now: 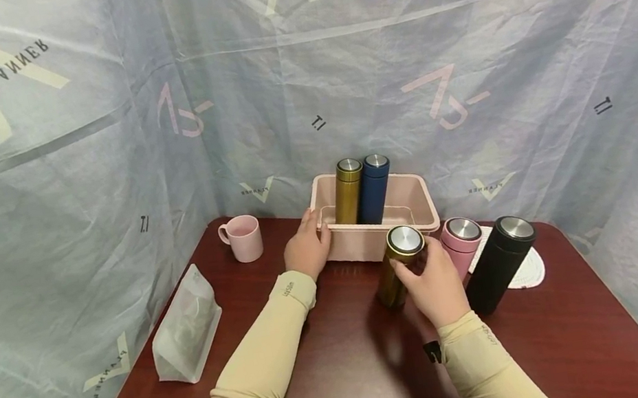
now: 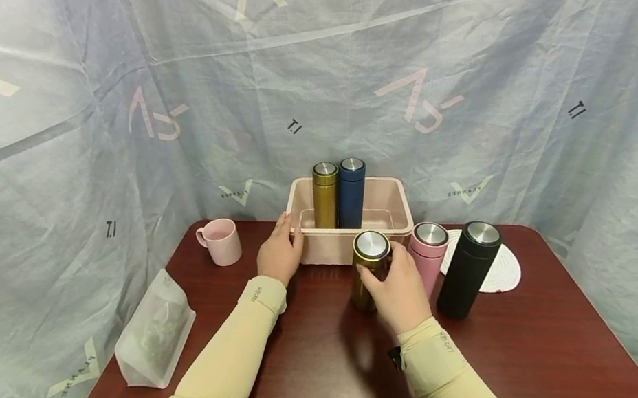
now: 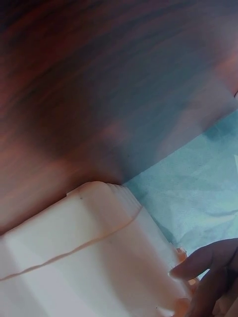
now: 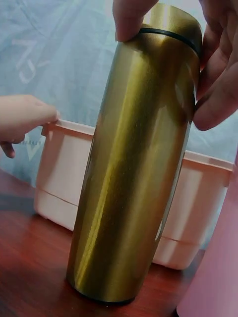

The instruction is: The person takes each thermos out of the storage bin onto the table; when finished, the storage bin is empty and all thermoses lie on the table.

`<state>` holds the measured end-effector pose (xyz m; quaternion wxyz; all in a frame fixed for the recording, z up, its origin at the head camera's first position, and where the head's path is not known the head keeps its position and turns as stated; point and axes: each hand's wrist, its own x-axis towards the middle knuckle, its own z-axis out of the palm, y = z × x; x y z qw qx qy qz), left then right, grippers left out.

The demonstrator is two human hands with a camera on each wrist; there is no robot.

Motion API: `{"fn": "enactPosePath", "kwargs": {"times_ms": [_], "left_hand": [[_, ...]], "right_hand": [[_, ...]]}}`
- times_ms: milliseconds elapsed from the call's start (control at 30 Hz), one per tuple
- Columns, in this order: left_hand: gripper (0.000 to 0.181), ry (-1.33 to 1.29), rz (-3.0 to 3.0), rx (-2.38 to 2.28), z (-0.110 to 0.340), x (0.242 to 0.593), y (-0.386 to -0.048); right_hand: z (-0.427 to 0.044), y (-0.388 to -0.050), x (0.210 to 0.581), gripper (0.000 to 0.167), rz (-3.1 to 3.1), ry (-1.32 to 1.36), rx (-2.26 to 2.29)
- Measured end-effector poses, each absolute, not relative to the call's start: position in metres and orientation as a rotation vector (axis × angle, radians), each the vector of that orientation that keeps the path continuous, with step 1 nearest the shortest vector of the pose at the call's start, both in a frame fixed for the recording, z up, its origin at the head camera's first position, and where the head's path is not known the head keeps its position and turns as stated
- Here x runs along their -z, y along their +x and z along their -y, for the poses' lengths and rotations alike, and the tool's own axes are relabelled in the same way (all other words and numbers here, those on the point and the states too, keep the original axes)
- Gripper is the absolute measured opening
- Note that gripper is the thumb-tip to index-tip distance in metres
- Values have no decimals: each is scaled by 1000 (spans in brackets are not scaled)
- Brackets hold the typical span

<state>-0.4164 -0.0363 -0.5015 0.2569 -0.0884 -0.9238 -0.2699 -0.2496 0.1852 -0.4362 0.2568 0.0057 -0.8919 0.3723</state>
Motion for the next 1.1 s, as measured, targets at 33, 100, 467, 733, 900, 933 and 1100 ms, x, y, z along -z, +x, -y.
{"fn": "enactPosePath", "kwargs": {"times_ms": [33,100,467,733,900,933,1100], "left_hand": [[48,-238,2510,730,36,501,-416],[49,-236,2513,733,36,503,-416],[48,-238,2470,726,31,505,-419],[49,-253,2499,713,33,499,-416],[53,-289,2590,676,37,486,-412],[54,-290,2618,663,38,483,-412],[56,-278,2733,616,43,470,-408]], "right_hand": [[-185,-252,436,61,2423,11,-1015],[-184,-255,437,62,2418,1,-1038],[-186,-273,441,60,2343,-16,-1141],[-187,-275,442,63,2345,-24,-1142],[-184,-271,440,72,2356,-46,-1154],[-184,-269,439,74,2354,-45,-1153],[-181,-262,434,82,2337,-14,-1136]]}}
